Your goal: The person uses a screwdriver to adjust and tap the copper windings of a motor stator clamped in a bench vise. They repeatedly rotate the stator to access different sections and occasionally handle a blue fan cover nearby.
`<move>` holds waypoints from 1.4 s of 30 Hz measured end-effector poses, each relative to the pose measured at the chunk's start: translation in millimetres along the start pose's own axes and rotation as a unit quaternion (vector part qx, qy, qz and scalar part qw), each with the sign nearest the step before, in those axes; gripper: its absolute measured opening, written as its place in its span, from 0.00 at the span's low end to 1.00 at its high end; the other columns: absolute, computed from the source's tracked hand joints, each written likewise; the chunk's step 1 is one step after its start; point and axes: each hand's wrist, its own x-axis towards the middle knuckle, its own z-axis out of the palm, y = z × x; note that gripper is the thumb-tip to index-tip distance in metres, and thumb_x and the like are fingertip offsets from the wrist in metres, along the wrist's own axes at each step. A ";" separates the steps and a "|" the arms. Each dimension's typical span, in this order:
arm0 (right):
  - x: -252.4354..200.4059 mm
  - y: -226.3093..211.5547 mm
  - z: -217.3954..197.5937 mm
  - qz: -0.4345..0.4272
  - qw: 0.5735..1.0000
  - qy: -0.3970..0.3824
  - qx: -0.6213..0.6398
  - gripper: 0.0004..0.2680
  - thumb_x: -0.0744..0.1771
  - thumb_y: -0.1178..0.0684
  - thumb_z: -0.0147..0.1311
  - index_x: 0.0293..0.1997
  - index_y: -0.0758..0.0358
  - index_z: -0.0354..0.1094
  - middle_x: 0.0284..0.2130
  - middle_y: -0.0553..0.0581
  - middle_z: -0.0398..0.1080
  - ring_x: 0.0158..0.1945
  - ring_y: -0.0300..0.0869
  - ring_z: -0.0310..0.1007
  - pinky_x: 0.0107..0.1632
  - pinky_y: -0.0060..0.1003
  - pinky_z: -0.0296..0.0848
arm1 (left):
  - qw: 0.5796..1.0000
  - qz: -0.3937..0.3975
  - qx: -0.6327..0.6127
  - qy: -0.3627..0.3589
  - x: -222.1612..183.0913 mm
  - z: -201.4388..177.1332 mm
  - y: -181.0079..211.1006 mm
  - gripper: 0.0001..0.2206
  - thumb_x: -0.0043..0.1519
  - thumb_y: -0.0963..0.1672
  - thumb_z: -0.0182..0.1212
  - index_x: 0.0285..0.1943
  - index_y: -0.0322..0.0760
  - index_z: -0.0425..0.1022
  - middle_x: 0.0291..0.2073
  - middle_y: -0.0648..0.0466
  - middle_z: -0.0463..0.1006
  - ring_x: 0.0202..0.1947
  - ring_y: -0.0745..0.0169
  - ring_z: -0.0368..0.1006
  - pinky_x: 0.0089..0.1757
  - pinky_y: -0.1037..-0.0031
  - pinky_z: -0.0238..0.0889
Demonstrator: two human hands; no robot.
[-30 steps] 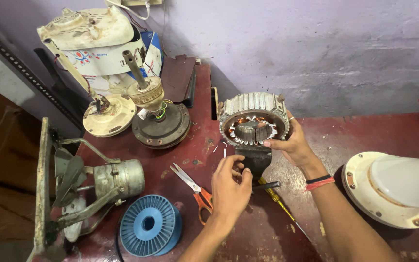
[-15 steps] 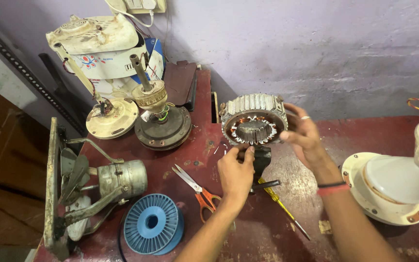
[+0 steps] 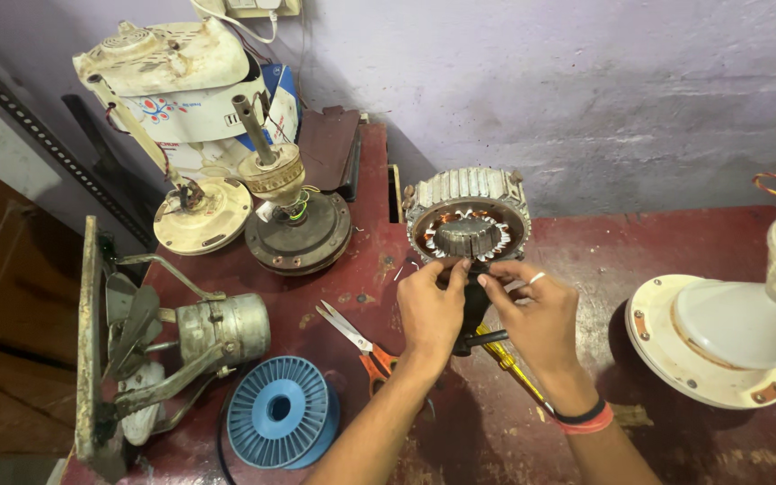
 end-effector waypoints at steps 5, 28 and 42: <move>8.3 -5.1 3.4 -0.078 0.995 0.023 -0.066 0.07 0.63 0.61 0.66 0.43 0.68 0.78 0.32 0.59 0.79 0.28 0.37 0.77 0.30 0.30 0.73 | 0.997 0.050 0.053 0.002 -0.7 -3.9 7.8 0.11 0.60 0.46 0.66 0.40 0.33 0.85 0.25 0.42 0.82 0.27 0.48 0.80 0.33 0.65 0.70; 20.3 -6.0 20.5 -0.034 0.993 0.086 -0.076 0.03 0.64 0.61 0.64 0.35 0.68 0.74 0.23 0.58 0.76 0.24 0.39 0.78 0.28 0.32 0.72 | 0.961 0.248 0.120 0.018 -16.0 -2.3 -14.7 0.17 0.58 0.39 0.60 0.57 0.37 0.81 0.23 0.46 0.77 0.20 0.49 0.75 0.27 0.62 0.67; 19.6 -2.3 23.6 -0.023 0.993 0.077 -0.087 0.02 0.64 0.61 0.64 0.35 0.68 0.76 0.24 0.59 0.77 0.25 0.40 0.79 0.27 0.33 0.73 | 0.957 0.235 0.169 -0.022 -8.7 -4.1 -17.9 0.19 0.59 0.41 0.57 0.60 0.40 0.79 0.25 0.46 0.79 0.23 0.47 0.76 0.30 0.59 0.69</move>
